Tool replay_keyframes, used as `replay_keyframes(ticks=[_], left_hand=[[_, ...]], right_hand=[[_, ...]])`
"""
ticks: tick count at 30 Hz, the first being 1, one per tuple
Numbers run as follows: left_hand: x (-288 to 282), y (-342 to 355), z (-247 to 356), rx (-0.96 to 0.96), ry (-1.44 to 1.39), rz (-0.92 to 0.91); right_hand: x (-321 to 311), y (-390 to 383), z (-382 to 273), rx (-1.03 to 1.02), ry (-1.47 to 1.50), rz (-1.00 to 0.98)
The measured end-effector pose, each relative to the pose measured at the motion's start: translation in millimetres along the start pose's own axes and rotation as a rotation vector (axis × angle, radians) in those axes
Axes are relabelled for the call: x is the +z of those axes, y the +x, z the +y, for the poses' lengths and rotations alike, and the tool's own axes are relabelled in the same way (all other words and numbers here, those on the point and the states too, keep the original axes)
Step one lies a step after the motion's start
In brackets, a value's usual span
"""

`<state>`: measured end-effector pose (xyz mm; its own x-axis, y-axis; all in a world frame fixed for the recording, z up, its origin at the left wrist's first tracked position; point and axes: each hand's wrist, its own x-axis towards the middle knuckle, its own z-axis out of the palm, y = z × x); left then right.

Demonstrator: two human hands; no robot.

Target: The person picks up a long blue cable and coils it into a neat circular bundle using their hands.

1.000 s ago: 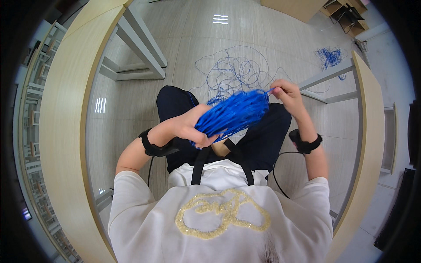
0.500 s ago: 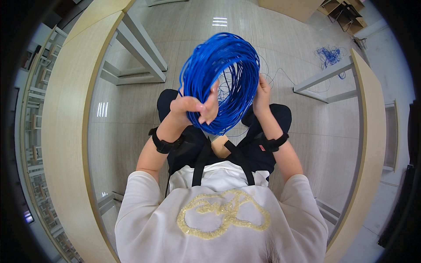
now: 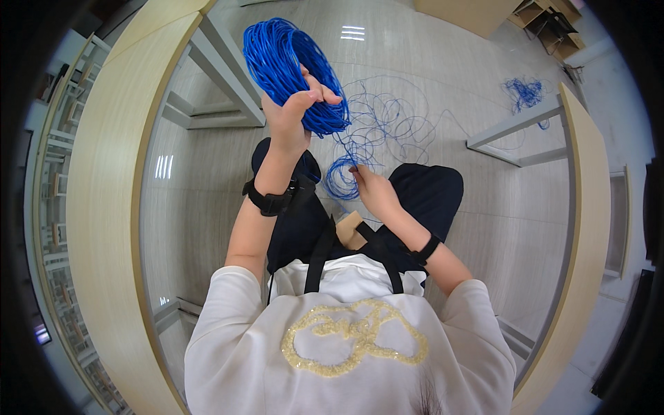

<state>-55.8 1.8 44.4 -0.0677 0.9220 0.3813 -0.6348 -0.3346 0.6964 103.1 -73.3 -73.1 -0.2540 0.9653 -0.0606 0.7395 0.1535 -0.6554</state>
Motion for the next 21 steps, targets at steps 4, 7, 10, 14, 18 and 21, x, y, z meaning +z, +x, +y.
replay_keyframes(ticks=[4,7,10,14,18,21], left_hand=[[-13,-11,-14,0.022,0.309,-0.035],[-24,-24,-34,-0.029,0.528,-0.058],[-39,-35,-49,-0.096,0.674,-0.087],[-36,-45,-53,-0.249,0.751,-0.191],[-43,-55,-63,-0.197,1.009,-0.376],[-52,-59,-50,-0.165,1.087,-0.580]], right_hand=[[-36,-14,-22,-0.111,-0.168,-0.032],[-61,-18,-32,-0.254,-0.197,-0.056],[-93,-14,-44,-0.257,-0.179,-0.094],[-119,-15,-52,-0.318,-0.135,-0.250],[-139,-9,-57,-0.197,0.055,-0.491],[-162,3,-62,0.075,0.162,-0.697]])
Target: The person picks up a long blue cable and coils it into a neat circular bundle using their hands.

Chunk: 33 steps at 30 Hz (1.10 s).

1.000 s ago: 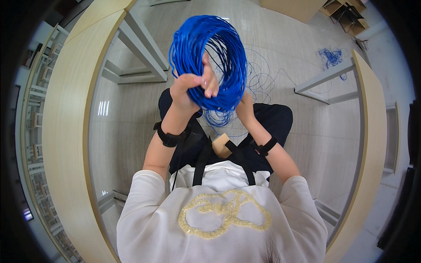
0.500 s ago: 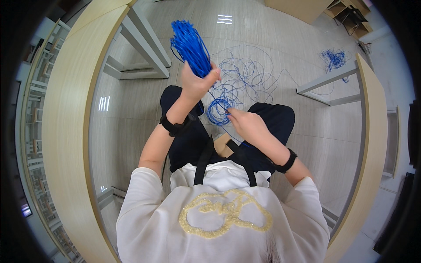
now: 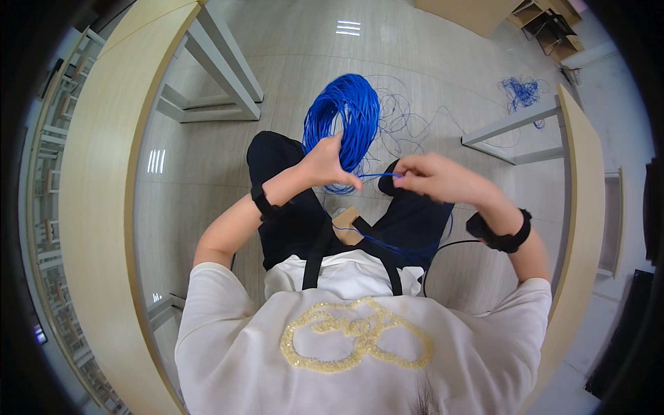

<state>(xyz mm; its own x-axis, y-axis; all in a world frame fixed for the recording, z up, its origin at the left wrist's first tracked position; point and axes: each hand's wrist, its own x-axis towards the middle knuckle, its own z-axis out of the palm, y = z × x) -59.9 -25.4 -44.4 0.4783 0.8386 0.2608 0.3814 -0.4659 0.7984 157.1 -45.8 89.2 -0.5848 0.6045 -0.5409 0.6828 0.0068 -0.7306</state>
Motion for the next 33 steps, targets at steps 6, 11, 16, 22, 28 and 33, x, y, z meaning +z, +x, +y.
replay_keyframes(ticks=[6,11,16,22,28,33], left_hand=[[-5,-10,10,0.006,-0.028,-0.352],[-18,-21,10,-0.037,-0.120,-0.434],[-33,-27,28,-0.051,-0.358,-0.436],[-54,-25,68,-0.246,-0.736,-0.509],[-65,-32,90,-0.155,-0.993,-0.244],[-64,-19,89,0.048,-1.273,-0.085]], right_hand=[[-29,0,26,-0.310,-0.243,0.049],[-54,1,33,-0.441,-0.537,0.423],[-61,12,64,-0.501,-0.415,0.505],[-39,51,81,-0.530,0.020,0.605],[-7,83,84,-0.460,0.626,0.609],[33,114,67,-0.474,0.830,0.788]])
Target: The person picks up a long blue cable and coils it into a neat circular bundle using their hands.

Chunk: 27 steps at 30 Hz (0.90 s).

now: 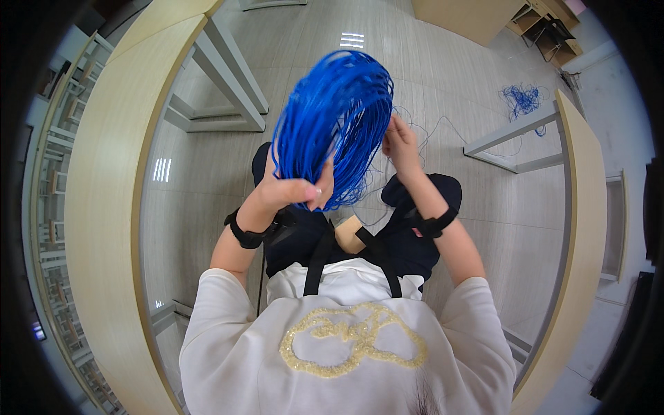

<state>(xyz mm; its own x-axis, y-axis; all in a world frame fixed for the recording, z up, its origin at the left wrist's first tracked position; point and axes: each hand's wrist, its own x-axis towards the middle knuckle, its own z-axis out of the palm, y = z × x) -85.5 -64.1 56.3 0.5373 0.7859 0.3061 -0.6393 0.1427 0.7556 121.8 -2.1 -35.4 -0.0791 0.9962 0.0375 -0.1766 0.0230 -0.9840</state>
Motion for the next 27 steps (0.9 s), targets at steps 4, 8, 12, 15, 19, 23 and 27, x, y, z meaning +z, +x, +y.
replay_keyframes(ticks=[4,8,12,15,19,23,27], left_hand=[[10,21,5,0.161,0.129,0.122],[1,37,7,0.350,0.198,0.185],[-10,44,6,0.413,0.205,0.230],[-13,49,-2,0.528,0.160,0.346],[-15,50,-20,0.546,0.203,0.465],[-23,53,-41,0.531,0.421,0.490],[-49,56,-60,0.558,0.647,0.518]], right_hand=[[29,-8,12,0.325,0.317,0.023],[41,-21,29,0.230,0.120,-0.111],[55,-49,22,-0.037,-0.427,-0.084],[55,-58,5,-0.138,-0.730,-0.108],[50,-63,-11,-0.142,-0.957,-0.230],[47,-62,-35,0.311,-0.516,-0.316],[35,-70,-30,0.565,-0.212,-0.454]])
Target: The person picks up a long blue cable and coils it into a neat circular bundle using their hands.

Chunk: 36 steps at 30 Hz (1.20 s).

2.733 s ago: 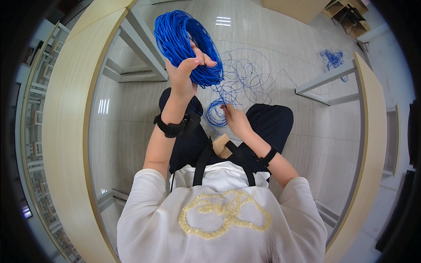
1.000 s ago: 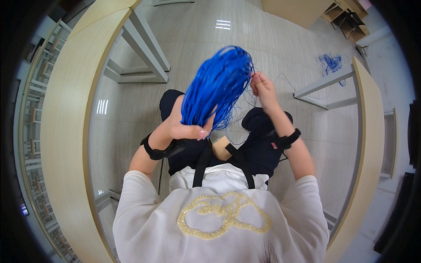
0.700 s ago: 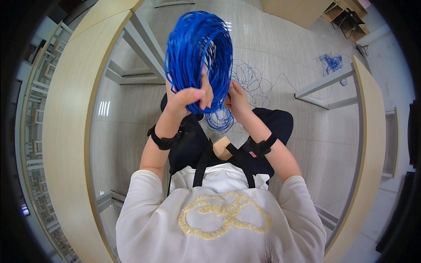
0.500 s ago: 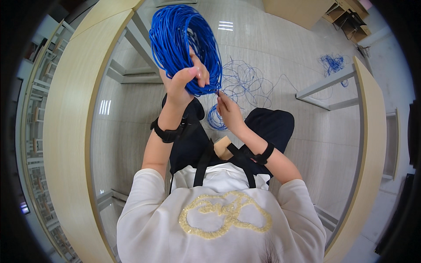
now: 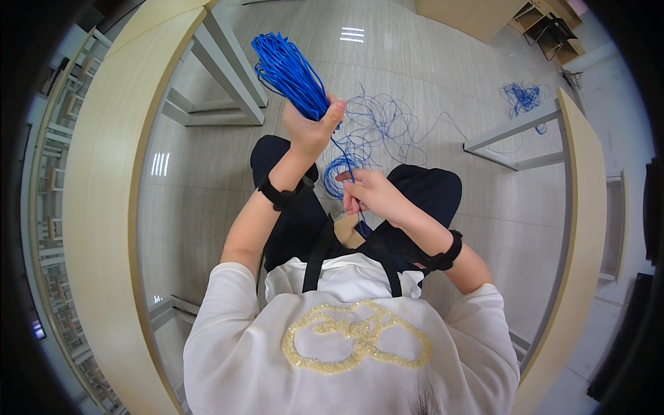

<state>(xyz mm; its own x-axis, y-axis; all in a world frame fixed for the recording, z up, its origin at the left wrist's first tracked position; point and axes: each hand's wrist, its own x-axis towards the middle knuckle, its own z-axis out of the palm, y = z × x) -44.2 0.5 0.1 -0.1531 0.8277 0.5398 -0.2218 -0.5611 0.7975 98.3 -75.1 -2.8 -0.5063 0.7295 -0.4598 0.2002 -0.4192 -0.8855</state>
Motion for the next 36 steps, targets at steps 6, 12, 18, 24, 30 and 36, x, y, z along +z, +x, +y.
replay_keyframes(ticks=[6,12,18,24,30,36], left_hand=[[-46,-9,-42,0.160,0.548,-0.090],[-48,-26,-36,-0.057,0.552,-0.428],[-28,-41,-10,-0.143,0.623,-0.759],[-28,-52,10,-0.387,0.409,-0.888],[-32,-42,45,-0.517,0.199,-0.978],[-31,-35,70,-0.927,-0.191,-0.919]], right_hand=[[-17,-25,-26,-0.251,-0.536,0.094],[-36,-30,-60,-0.610,-1.014,0.176],[-50,-28,-77,-0.781,-1.322,0.178],[-83,-29,-92,-0.718,-1.097,0.113],[-110,-20,-85,-0.551,-0.572,0.024],[-122,-2,-69,-0.622,-0.405,0.104]])
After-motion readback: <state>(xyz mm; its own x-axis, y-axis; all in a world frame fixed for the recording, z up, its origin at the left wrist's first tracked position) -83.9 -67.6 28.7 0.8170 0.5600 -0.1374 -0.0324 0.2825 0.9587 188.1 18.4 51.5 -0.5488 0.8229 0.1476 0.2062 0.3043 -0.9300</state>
